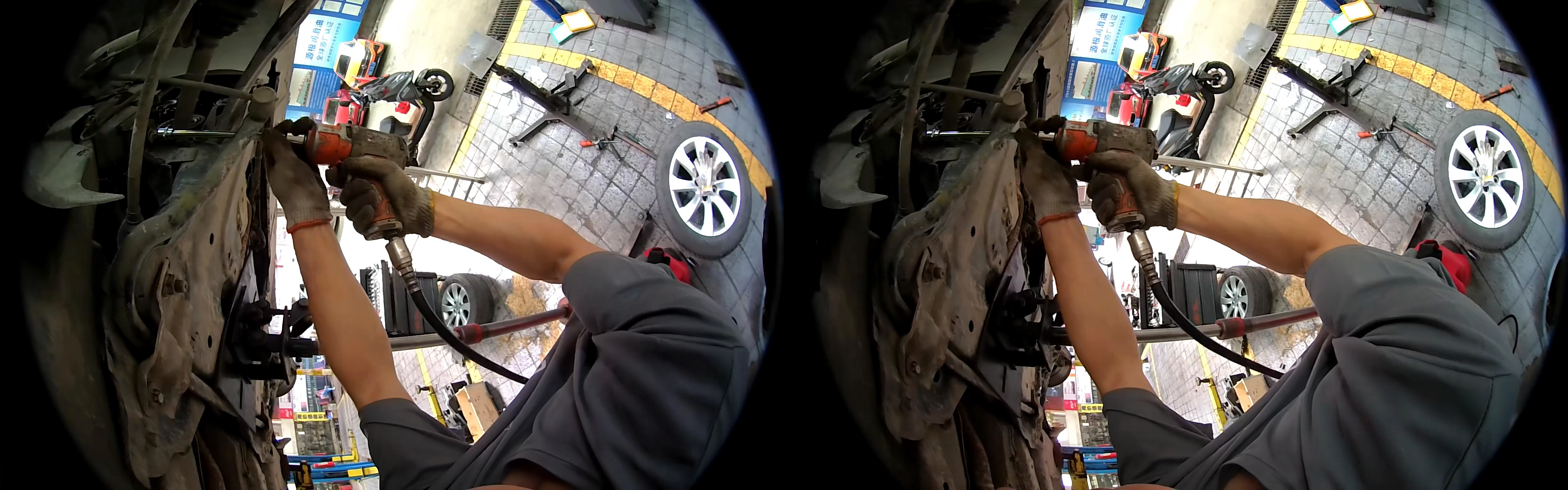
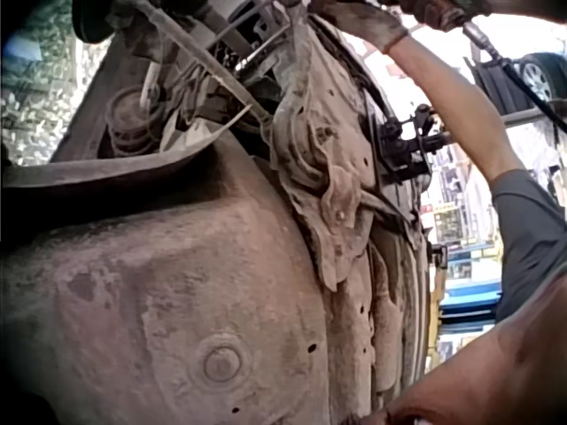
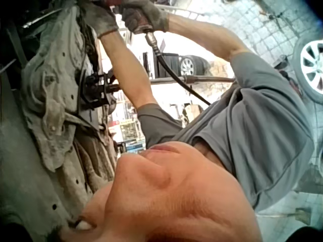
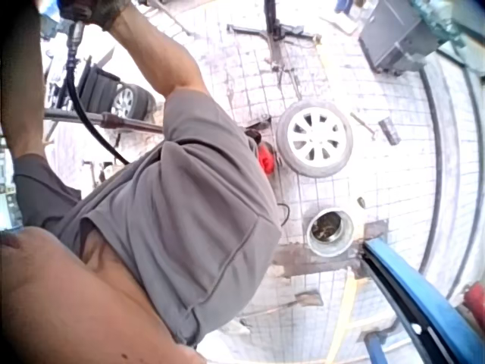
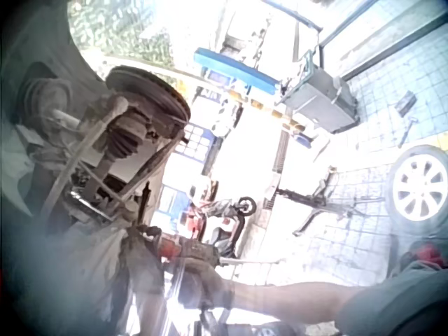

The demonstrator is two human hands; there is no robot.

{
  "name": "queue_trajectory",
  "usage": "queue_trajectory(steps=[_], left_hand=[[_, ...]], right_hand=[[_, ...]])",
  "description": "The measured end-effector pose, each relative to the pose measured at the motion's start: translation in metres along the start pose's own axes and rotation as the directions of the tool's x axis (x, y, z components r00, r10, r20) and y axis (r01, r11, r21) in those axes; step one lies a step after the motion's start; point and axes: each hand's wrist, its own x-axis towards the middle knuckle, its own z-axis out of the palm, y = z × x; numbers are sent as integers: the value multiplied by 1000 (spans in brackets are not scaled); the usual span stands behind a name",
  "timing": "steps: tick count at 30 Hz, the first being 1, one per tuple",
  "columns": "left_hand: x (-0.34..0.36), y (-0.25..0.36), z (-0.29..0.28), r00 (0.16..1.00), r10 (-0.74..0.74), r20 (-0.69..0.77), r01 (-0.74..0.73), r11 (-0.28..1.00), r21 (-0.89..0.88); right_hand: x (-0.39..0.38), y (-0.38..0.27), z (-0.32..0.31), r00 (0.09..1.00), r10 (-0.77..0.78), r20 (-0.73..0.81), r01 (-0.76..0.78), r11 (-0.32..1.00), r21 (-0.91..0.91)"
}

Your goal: The person works under a lifted vehicle, using a pneumatic impact wrench to remove bolts from the suspension assembly. They then use a wrench to tighten bolts by hand and organize tools in a toolbox.

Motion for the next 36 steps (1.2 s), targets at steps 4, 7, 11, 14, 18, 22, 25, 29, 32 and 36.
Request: queue_trajectory(steps=[4,7,11,14,18,22,25,29,32,36], left_hand=[[-4,7,3,999,36,24,-35,999,-26],[-1,2,-4,999,8,-52,-11,999,-53],[1,2,-16,977,94,-192,-86,995,50],[-20,28,10,995,60,-82,-59,998,19],[-28,31,7,998,5,68,-19,979,204],[-24,35,7,989,74,126,-116,921,372],[-25,49,17,991,63,117,-100,935,340],[-16,45,10,993,93,76,-115,922,371],[-13,50,9,995,48,82,-76,923,376],[-14,51,11,995,41,89,-75,907,414]], right_hand=[[2,-3,-4,1000,1,-15,-2,999,-35],[3,8,-9,988,45,147,-36,997,-63],[-2,35,-5,987,-157,35,161,954,-252],[-4,34,5,986,-164,21,165,965,-206],[4,35,3,985,-162,54,168,977,-134],[5,36,8,986,-166,12,164,956,-242],[5,44,23,983,-182,-27,164,934,-318],[12,40,28,974,-199,-106,162,944,-287],[16,41,28,970,-222,-100,185,939,-290],[19,44,27,965,-234,-115,196,943,-270]])
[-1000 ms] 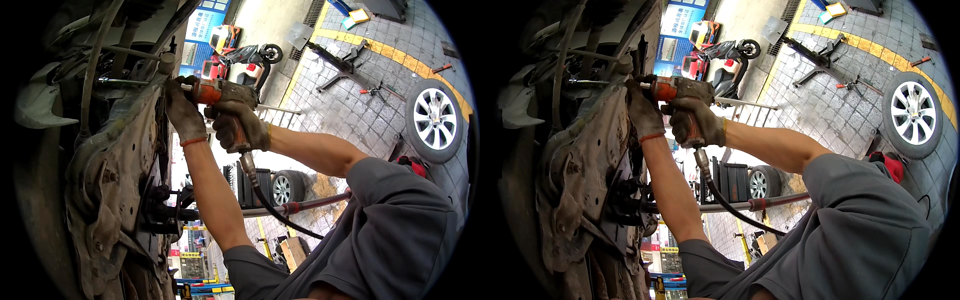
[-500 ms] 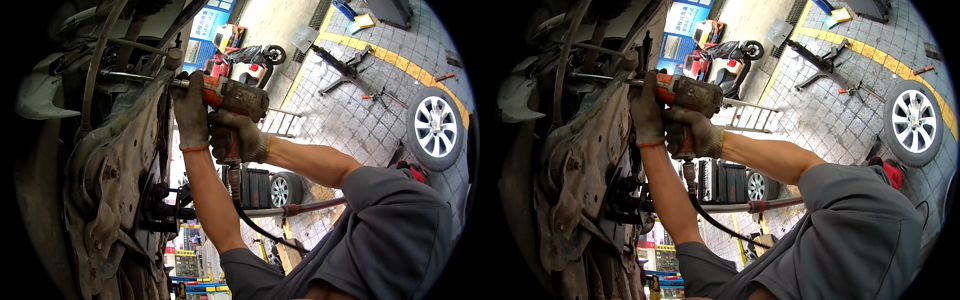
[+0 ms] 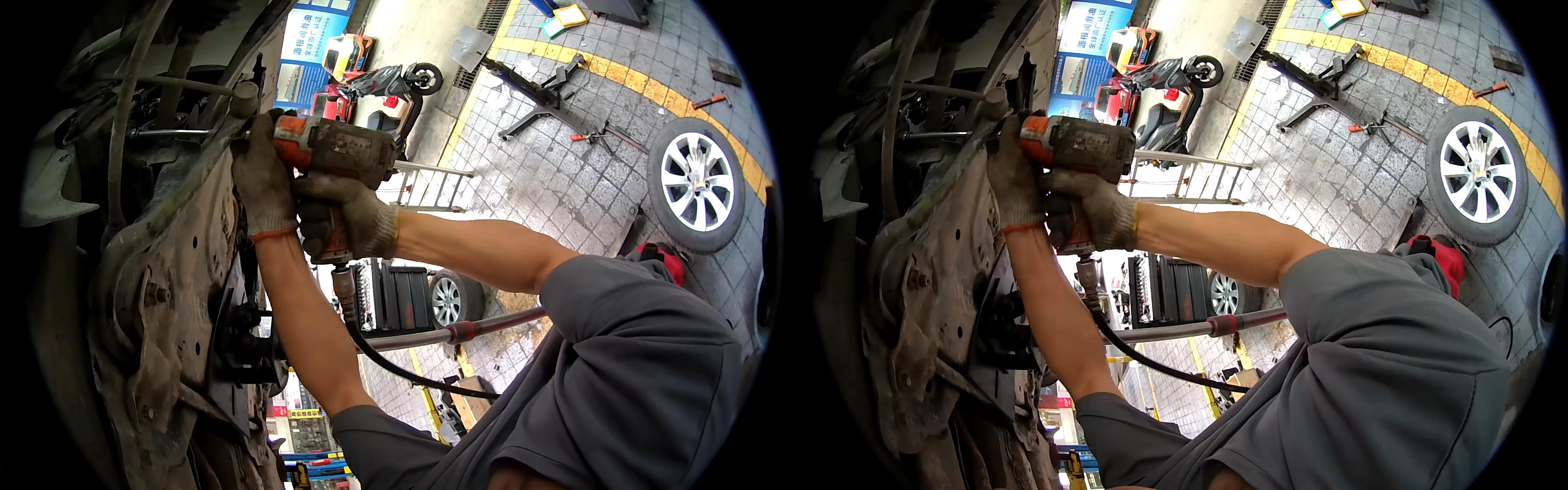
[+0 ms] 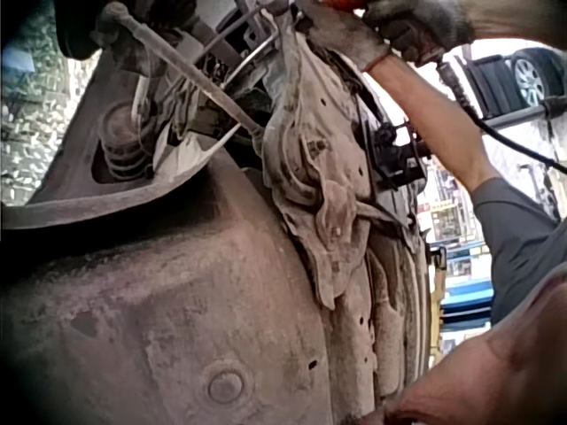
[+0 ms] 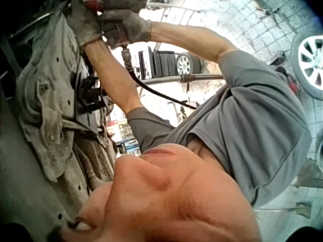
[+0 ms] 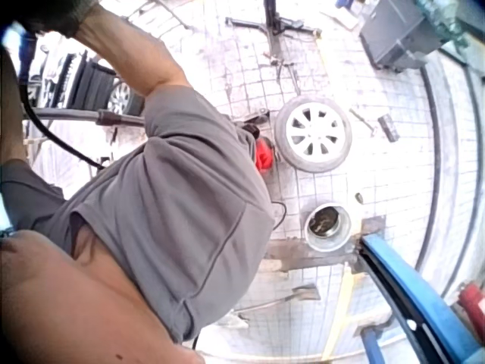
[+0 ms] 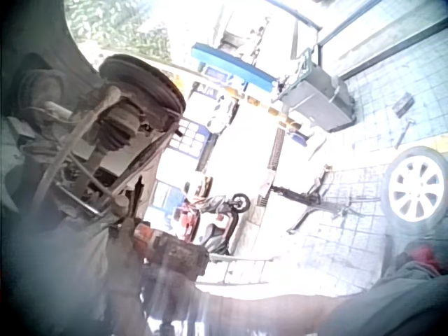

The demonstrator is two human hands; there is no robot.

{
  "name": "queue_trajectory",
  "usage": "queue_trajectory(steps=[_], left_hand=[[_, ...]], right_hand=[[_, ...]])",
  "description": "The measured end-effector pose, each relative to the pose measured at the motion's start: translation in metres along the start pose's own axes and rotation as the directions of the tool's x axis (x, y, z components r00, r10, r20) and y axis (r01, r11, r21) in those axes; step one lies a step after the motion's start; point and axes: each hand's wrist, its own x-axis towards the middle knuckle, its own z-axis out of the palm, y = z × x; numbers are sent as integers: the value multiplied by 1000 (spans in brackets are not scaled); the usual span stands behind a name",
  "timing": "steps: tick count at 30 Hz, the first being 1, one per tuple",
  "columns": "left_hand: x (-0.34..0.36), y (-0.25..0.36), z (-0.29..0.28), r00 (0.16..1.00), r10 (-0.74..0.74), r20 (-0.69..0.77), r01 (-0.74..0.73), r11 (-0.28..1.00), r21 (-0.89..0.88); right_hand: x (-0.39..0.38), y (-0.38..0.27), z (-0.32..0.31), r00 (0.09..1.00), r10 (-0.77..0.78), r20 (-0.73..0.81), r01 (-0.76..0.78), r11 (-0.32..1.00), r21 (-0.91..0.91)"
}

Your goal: The person works under a lifted vehicle, using a pneumatic impact wrench to remove bolts from the suspension assembly. They then use a wrench to tighten bolts by hand and organize tools in a toolbox.

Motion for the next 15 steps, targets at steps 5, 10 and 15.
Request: queue_trajectory(steps=[5,10,15], left_hand=[[4,-1,-4,998,-62,26,62,998,4],[12,-10,-12,999,-27,40,26,999,23],[9,-5,-5,998,-59,14,59,998,6]], right_hand=[[-3,-1,12,1000,-7,-27,6,1000,-30],[4,5,0,1000,-4,17,4,1000,18],[-1,2,10,998,-47,-46,45,998,-42]])
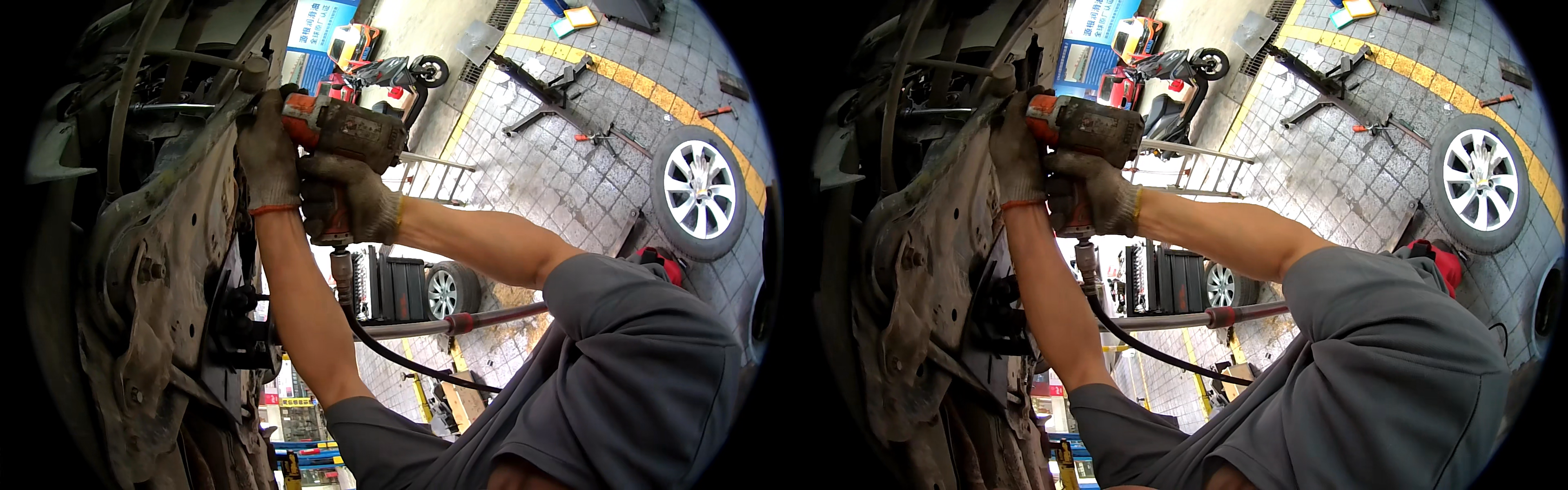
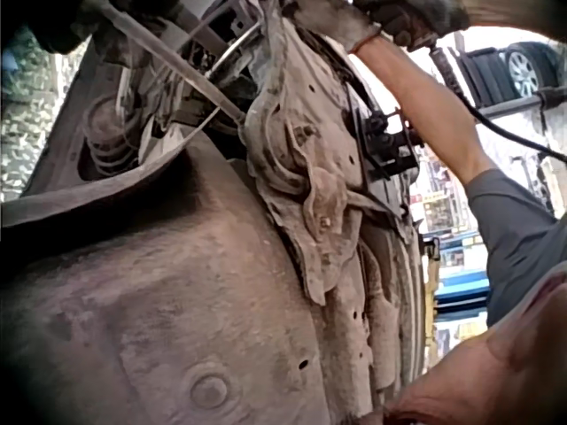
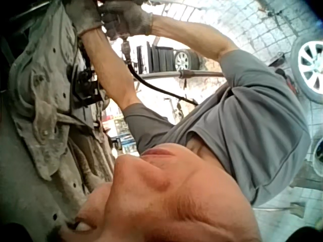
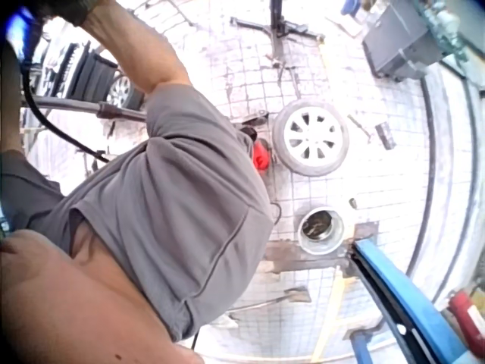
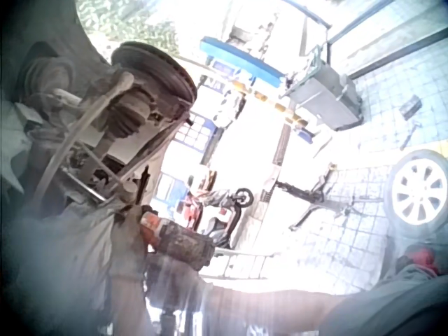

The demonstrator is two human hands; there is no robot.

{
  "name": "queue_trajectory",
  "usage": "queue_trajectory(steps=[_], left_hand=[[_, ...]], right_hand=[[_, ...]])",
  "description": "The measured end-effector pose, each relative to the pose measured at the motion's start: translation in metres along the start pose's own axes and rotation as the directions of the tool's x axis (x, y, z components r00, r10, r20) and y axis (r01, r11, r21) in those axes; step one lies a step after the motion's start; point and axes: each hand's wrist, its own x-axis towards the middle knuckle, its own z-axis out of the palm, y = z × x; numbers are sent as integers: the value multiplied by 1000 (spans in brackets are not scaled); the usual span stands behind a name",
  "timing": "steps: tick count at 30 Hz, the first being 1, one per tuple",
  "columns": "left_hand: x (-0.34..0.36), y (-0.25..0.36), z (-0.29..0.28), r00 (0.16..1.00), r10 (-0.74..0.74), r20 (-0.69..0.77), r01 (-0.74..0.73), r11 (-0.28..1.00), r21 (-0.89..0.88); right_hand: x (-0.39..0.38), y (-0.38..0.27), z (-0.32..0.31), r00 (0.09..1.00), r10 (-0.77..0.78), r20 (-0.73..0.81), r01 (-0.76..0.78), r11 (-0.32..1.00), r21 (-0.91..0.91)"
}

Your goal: The person works under a lifted vehicle, using a pneumatic impact wrench to remove bolts from the suspension assembly. They then use a wrench to tighten bolts by hand and organize tools in a toolbox.

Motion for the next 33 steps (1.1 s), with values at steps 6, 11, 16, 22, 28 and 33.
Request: queue_trajectory(steps=[6,11,16,22,28,33], left_hand=[[-2,9,4,1000,-9,24,10,1000,-17],[-3,4,-7,997,11,73,-12,1000,15],[-5,13,-1,984,149,99,-159,982,100],[1,0,-8,997,43,64,-44,999,13],[-10,18,5,999,-43,6,43,999,-18],[0,3,-6,999,31,40,-34,997,66]], right_hand=[[9,-2,-18,991,42,127,-49,997,56],[9,7,-17,994,17,110,-27,996,85],[10,2,-21,963,56,263,-93,987,131],[-2,9,-6,997,-23,75,18,998,58],[8,7,-21,972,17,234,-42,994,102],[7,14,-22,988,33,152,-45,996,77]])
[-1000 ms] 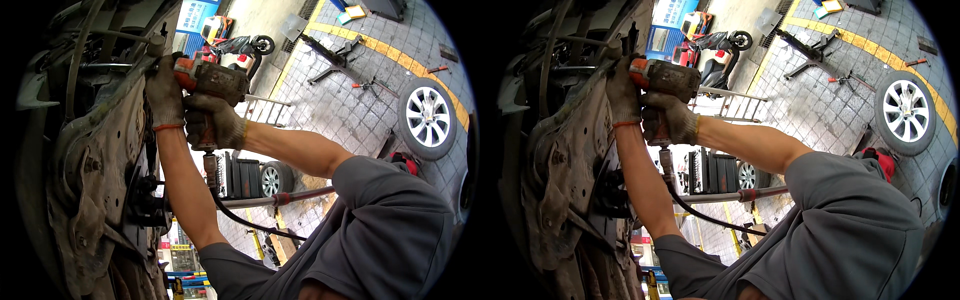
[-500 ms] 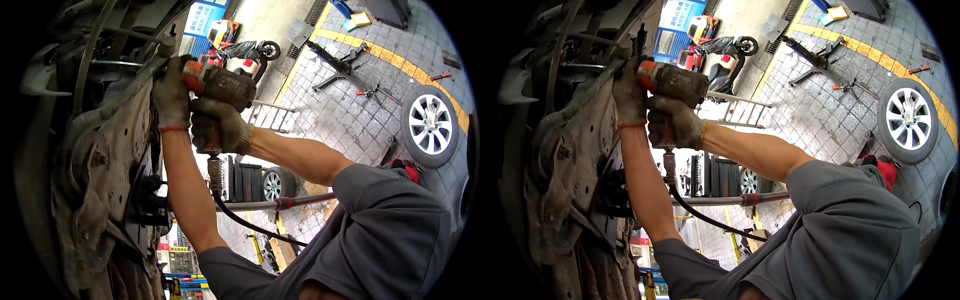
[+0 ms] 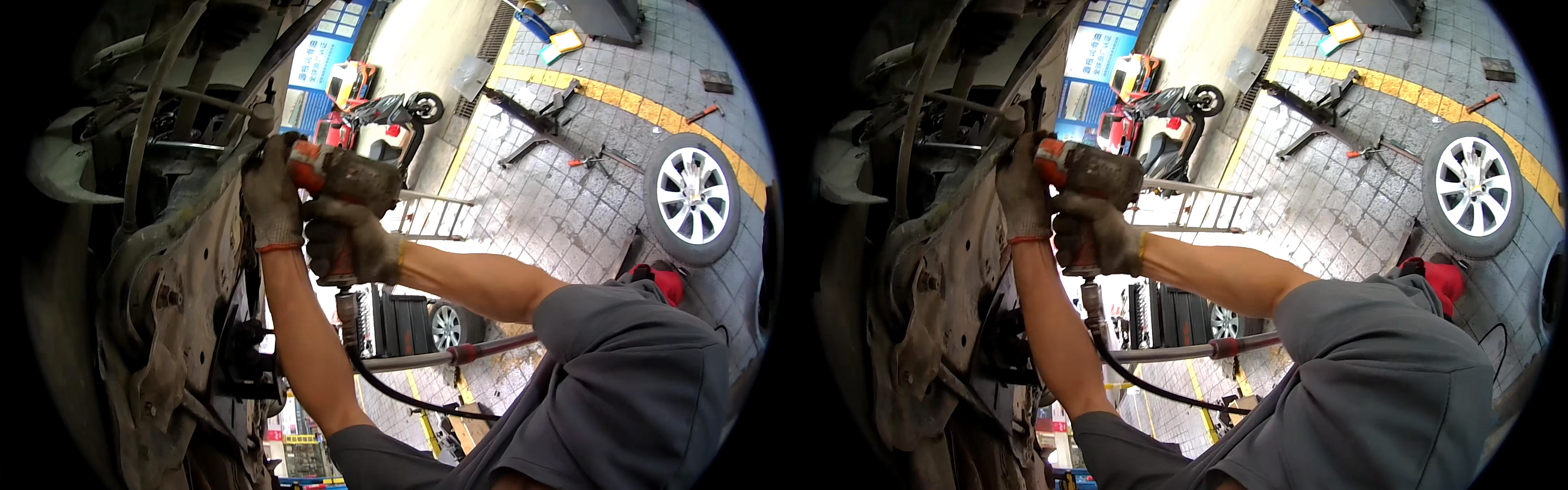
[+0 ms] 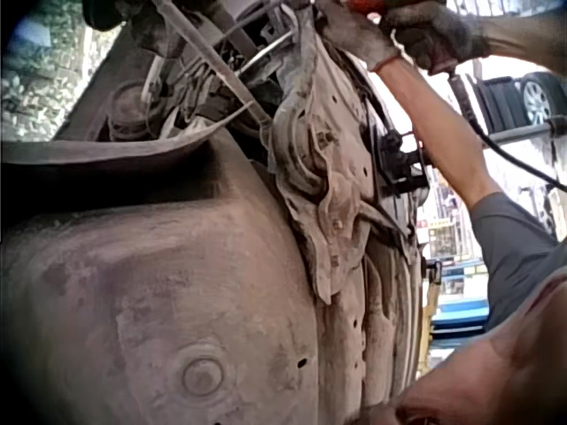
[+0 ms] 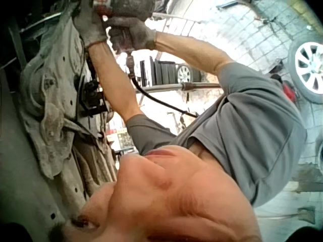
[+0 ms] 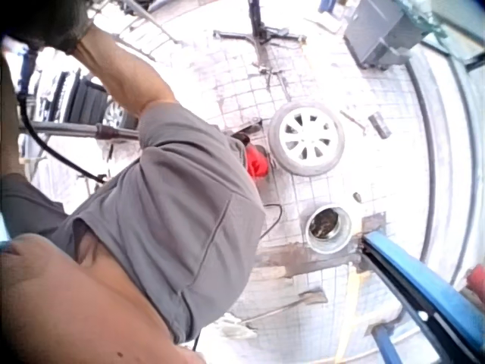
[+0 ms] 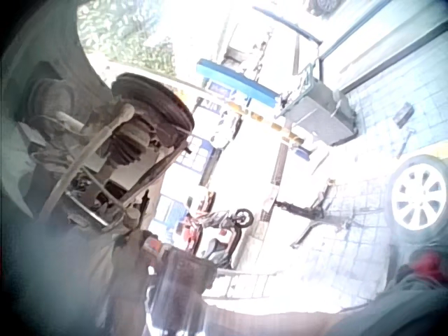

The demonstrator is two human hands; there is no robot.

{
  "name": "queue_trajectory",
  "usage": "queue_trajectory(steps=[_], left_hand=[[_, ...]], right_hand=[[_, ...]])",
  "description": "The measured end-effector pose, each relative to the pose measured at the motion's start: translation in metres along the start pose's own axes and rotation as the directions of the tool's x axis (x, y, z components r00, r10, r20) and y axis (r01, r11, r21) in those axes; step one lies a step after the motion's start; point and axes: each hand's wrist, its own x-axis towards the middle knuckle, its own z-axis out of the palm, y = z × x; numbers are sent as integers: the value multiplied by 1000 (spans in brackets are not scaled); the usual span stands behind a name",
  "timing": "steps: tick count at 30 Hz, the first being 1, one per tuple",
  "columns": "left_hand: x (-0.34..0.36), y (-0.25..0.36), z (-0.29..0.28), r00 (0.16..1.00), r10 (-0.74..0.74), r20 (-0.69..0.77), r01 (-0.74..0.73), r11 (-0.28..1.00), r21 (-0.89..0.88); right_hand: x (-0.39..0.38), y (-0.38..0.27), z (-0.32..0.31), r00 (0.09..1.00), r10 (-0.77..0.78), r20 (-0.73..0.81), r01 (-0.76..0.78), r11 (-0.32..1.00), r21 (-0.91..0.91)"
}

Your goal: The person works under a lifted vehicle, using a pneumatic impact wrench to remove bolts from the suspension assembly. They then use a wrench to tighten bolts by hand and organize tools in a toolbox.

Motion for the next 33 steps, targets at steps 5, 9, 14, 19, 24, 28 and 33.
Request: queue_trajectory(steps=[5,9,14,19,24,28,33], left_hand=[[5,-12,-2,993,111,49,-105,989,-100],[6,-3,2,1000,-21,19,24,985,-172],[11,-15,-7,977,206,55,-211,969,128],[8,-17,-1,971,235,45,-239,934,267],[12,-28,0,911,401,96,-405,824,395],[-7,-13,39,996,53,-68,-64,983,-172],[-61,-27,75,998,64,5,-61,969,-238]], right_hand=[[3,-5,-2,999,-23,-25,23,1000,0],[2,-6,6,998,-38,-58,36,999,-29],[-4,-6,17,992,-53,-111,47,997,-60],[0,-8,-1,997,-12,-71,9,999,-50],[-6,-10,-5,993,-113,-45,106,986,-125],[-31,-21,-11,974,-170,-148,140,970,-198],[-96,-8,-32,952,-173,-252,111,964,-243]])
